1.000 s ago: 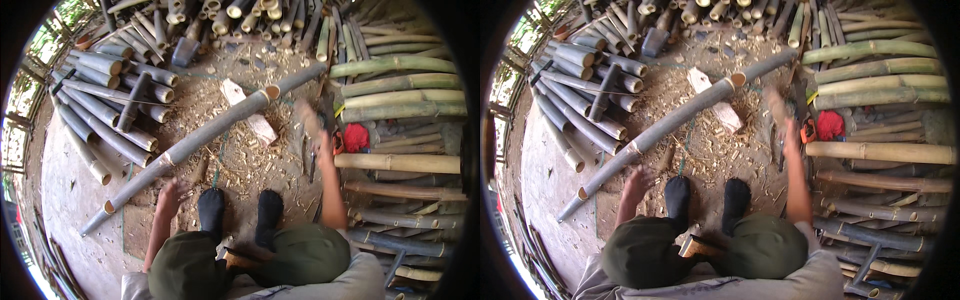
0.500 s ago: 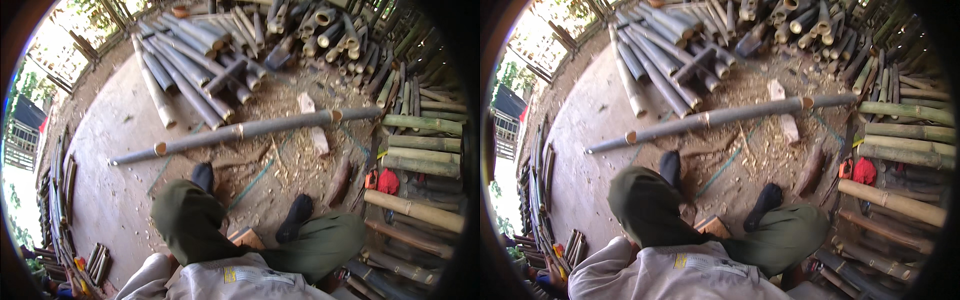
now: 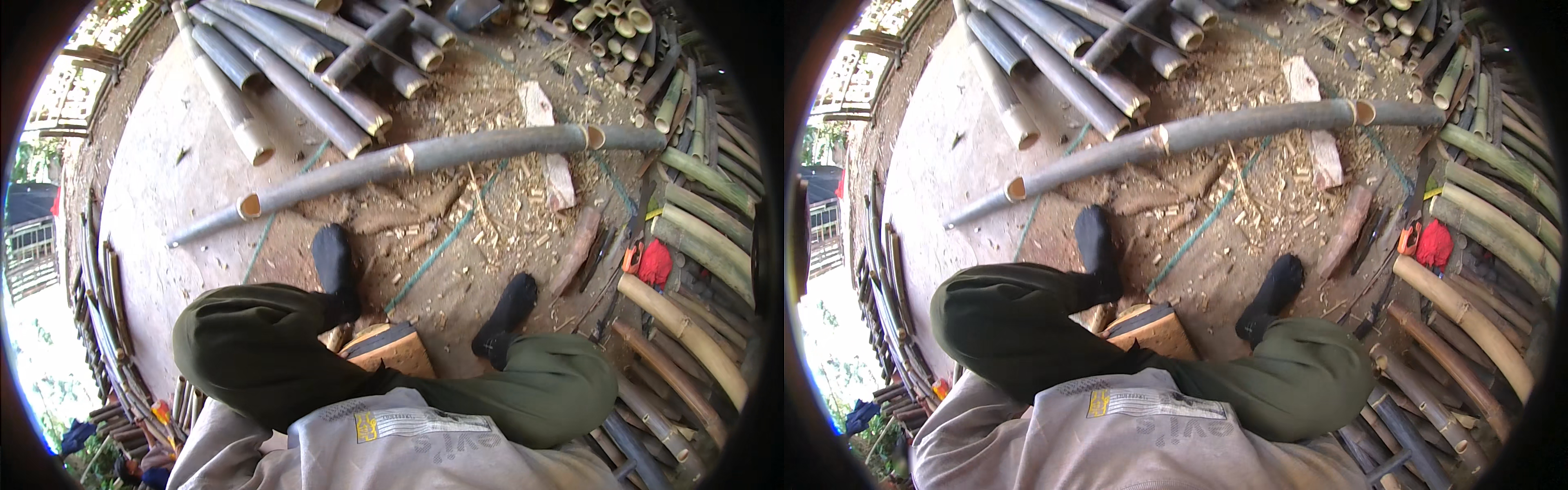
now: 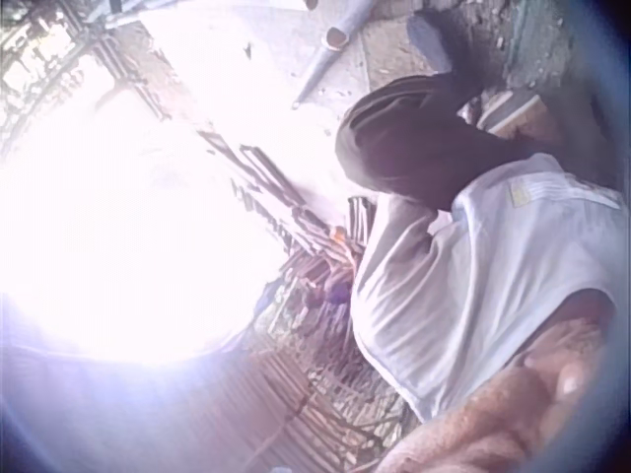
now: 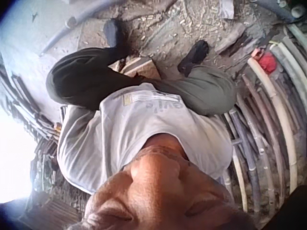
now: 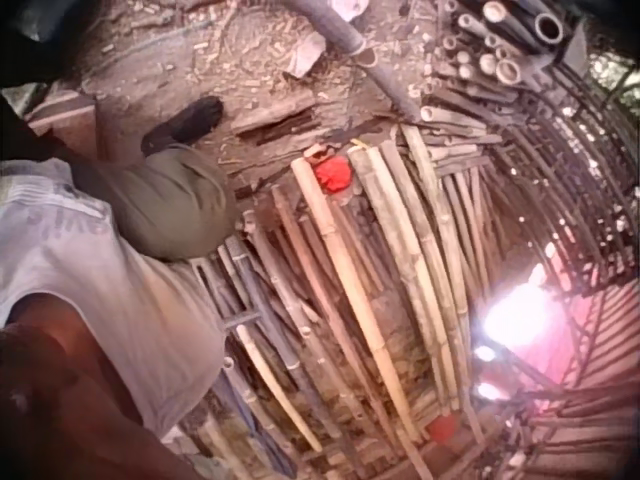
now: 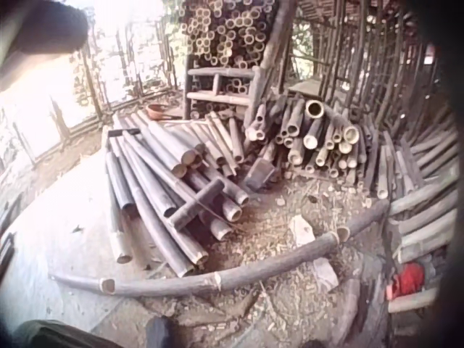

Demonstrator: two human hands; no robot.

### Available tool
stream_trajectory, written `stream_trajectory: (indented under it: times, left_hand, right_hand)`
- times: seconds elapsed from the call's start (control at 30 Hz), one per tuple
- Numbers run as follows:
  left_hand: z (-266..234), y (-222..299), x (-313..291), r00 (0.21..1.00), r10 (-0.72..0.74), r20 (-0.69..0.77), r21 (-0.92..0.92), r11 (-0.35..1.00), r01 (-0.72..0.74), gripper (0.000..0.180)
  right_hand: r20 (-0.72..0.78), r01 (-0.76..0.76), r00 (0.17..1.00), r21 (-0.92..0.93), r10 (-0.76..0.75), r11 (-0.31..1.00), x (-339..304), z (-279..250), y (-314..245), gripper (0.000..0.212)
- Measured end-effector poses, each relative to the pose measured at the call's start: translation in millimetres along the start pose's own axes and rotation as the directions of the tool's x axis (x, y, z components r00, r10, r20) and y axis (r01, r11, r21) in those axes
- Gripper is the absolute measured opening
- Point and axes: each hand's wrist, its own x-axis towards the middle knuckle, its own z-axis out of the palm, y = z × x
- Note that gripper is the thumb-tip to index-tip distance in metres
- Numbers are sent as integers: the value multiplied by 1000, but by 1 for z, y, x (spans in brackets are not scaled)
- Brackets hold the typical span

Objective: The person uses a knife to split a long bamboo pole lengthwise into two halves. They then pick up another bamboo pole, inspect it, and place it on a pile of other bamboo poles.

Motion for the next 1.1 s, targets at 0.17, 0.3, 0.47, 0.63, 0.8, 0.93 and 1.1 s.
stream_trajectory:
  times: [0.17,0.3,0.47,0.63,0.8,0.93,1.1]
  left_hand:
    - [-56,8,63,978,159,-136,185,974,-133,52]
    - [-141,117,93,491,636,-595,342,754,-561,53]
    - [-186,294,26,227,870,-438,540,457,-707,77]
    - [-146,365,106,398,903,-160,730,380,-569,84]
    - [-143,358,122,551,829,-96,587,494,-641,68]
    - [-139,367,120,582,809,-86,588,513,-626,60]
    - [-137,369,119,548,830,-103,558,504,-660,60]
  right_hand:
    - [85,6,996,-89,1,996,-7,-7,4,62]
    - [237,55,972,-244,4,968,-15,-36,-50,61]
    - [208,551,823,-67,-529,832,-32,-114,-266,60]
    - [96,841,509,159,-856,518,-57,-140,-557,47]
    - [-24,984,140,119,-990,136,-87,-82,-770,31]
    - [-225,999,-26,-36,-974,-18,-69,-15,-907,26]
    - [209,956,293,-54,-933,288,-68,33,-967,68]
